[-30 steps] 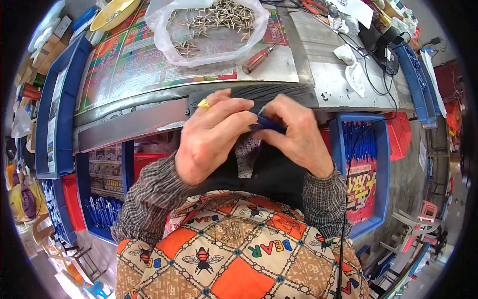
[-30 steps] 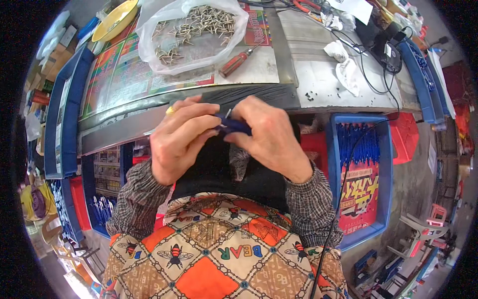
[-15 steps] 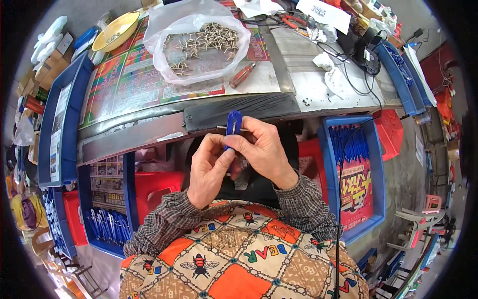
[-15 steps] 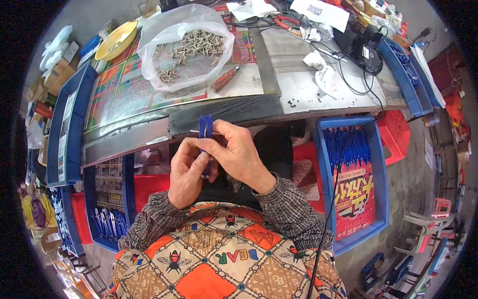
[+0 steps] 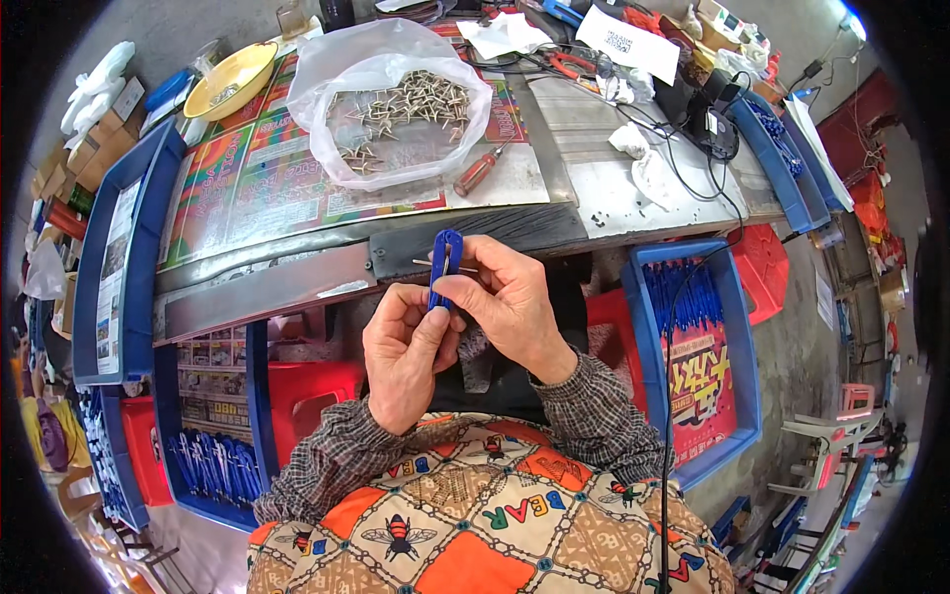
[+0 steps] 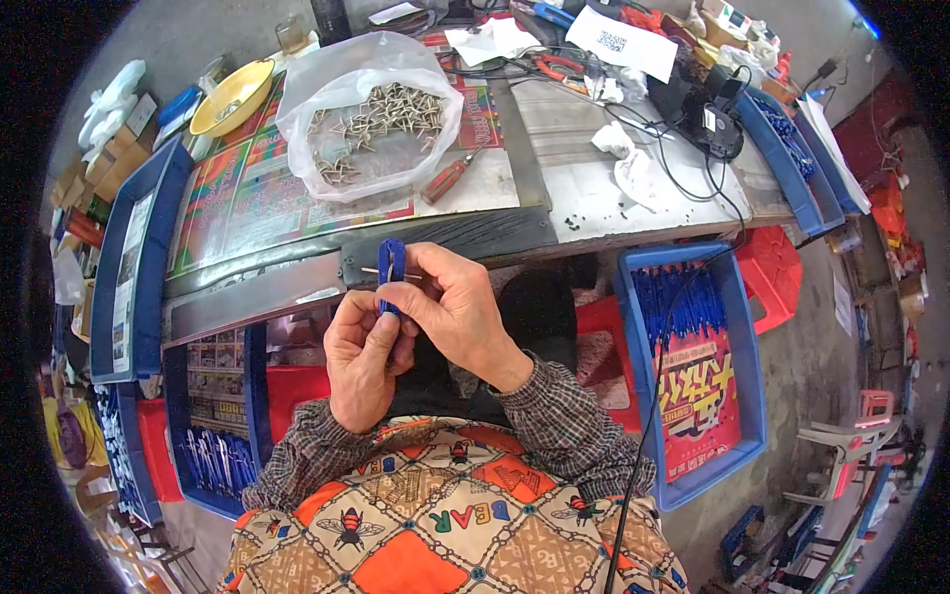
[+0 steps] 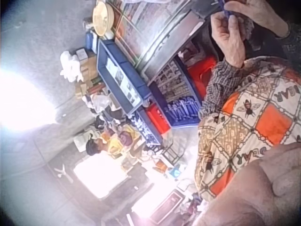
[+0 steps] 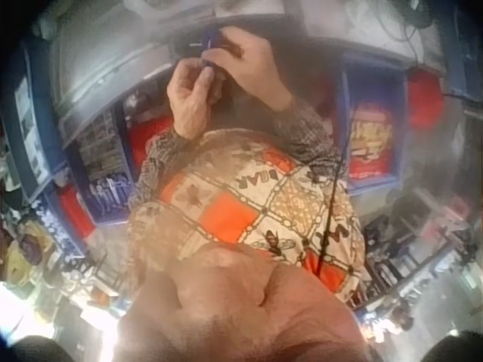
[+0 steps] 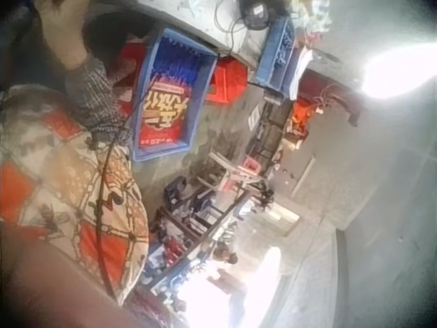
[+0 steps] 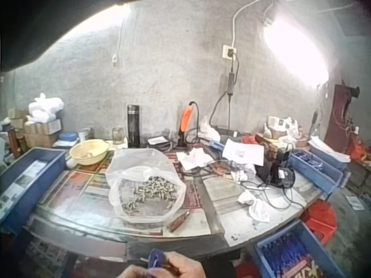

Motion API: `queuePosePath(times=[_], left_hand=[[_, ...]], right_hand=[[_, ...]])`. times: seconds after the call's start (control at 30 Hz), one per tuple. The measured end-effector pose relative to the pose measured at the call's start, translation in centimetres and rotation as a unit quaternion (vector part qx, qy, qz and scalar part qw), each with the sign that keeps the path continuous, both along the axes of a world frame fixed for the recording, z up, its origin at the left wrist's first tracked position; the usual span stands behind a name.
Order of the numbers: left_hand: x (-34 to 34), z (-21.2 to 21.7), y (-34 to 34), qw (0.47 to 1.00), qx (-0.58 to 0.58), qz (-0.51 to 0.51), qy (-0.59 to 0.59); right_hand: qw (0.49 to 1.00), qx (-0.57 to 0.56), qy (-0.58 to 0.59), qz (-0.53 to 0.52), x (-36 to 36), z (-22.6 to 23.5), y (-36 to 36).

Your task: Assembling small blue plastic pen components by inserting metal pins and using a manual assembly tool.

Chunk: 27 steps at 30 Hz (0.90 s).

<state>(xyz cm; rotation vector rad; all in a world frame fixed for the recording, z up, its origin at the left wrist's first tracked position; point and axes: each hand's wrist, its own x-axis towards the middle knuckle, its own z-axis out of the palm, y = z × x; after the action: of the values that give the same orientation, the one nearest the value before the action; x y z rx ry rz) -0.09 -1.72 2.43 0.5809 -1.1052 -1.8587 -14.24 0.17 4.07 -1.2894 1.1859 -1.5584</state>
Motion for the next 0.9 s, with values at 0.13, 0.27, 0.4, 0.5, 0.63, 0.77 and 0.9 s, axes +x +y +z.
queuePosePath(times=[0.13, 0.27, 0.4, 0.5, 0.63, 0.77, 0.9], left_hand=[[0.0, 0.0, 0.0, 1.0, -0.004, 0.004, 0.003], [0.1, -0.1, 0.0, 1.0, -0.007, 0.004, 0.015], [0.1, 0.0, 0.0, 1.0, -0.006, -0.001, 0.019], [0.1, -0.1, 0.1, 1.0, -0.004, 0.0, 0.018], [0.2, 0.0, 0.2, 1.0, 0.001, 0.007, 0.014], [0.3, -0.3, 0.2, 1.0, -0.005, 0.005, 0.017], [0.4, -0.5, 0.3, 1.0, -0.027, 0.001, 0.005]], right_hand=[[0.999, -0.011, -0.034, 0.003, 0.2, 0.5, -0.3], [0.999, -0.027, -0.036, -0.001, 0.6, 0.1, -0.7], [0.999, -0.03, -0.013, -0.01, 0.7, 0.2, -0.7], [0.999, -0.016, 0.014, -0.026, 0.7, -0.3, -0.8], [0.999, -0.002, 0.016, -0.03, 1.1, -0.3, -0.7], [0.996, -0.063, 0.001, -0.069, 2.0, -0.1, -0.9], [0.997, -0.048, 0.042, -0.052, 1.4, 0.0, -0.6]])
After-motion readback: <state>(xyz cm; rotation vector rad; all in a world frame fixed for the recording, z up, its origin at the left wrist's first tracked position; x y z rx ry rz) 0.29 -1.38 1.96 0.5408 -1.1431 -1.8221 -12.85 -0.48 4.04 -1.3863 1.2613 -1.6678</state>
